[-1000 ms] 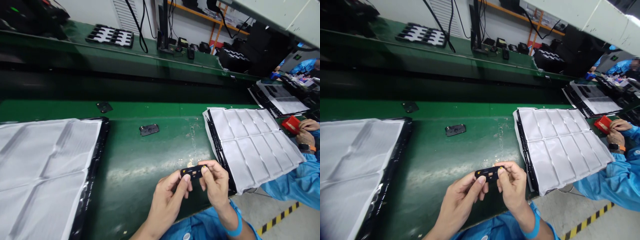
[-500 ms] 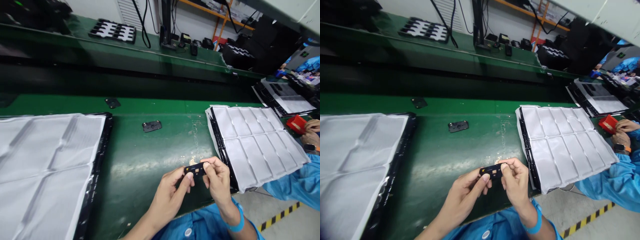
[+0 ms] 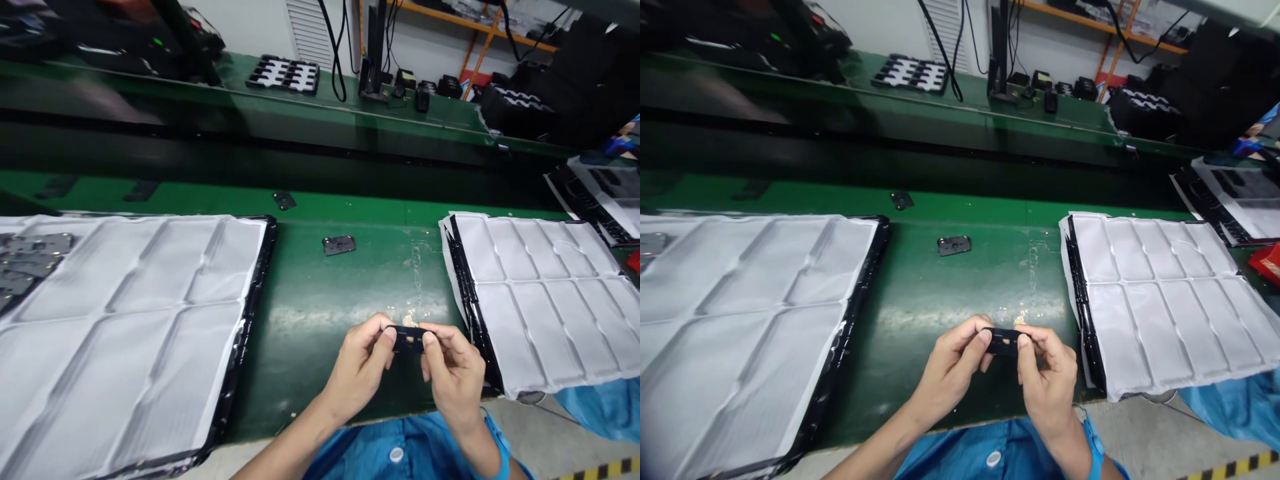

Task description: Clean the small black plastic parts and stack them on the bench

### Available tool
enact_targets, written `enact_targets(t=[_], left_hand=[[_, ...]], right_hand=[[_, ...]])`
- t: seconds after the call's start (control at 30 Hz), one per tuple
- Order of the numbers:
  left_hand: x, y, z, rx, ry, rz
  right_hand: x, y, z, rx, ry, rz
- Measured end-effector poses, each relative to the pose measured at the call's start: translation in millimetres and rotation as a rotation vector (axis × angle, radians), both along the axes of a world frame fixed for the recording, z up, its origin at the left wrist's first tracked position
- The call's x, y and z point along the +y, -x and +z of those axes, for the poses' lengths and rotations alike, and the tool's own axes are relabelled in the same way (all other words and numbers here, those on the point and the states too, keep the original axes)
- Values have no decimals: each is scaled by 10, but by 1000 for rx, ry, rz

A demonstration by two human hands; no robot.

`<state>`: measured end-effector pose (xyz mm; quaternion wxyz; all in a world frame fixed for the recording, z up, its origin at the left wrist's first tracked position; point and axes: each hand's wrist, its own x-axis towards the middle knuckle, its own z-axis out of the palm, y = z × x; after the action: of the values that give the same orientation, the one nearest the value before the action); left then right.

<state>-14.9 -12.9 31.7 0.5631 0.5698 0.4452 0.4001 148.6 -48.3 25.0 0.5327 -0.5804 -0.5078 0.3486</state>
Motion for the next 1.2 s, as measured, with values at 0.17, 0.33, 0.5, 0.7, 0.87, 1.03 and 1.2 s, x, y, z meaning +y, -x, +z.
enact_targets(t=[0.17, 0.33, 0.5, 0.7, 0.87, 1.03, 1.2], left_hand=[[-39, 4, -10, -45, 21, -33], [-22, -6, -7, -58, 62, -15], [5, 11, -41, -94, 176, 11], [-53, -5, 10, -170, 330, 91], [-128, 12, 123, -60, 226, 65], [-140, 39, 91, -92, 328, -16], [-128, 70, 56, -83, 344, -36]], right_hand=[[-3, 23, -11, 29, 9, -13], [-5, 22, -5, -30, -13, -25], [-94, -4, -61, -100, -52, -12], [-124, 0, -53, -96, -45, 83], [27, -2, 23, 241, 190, 90], [57, -30, -40, 383, 288, 88], [78, 43, -43, 438, 328, 54]])
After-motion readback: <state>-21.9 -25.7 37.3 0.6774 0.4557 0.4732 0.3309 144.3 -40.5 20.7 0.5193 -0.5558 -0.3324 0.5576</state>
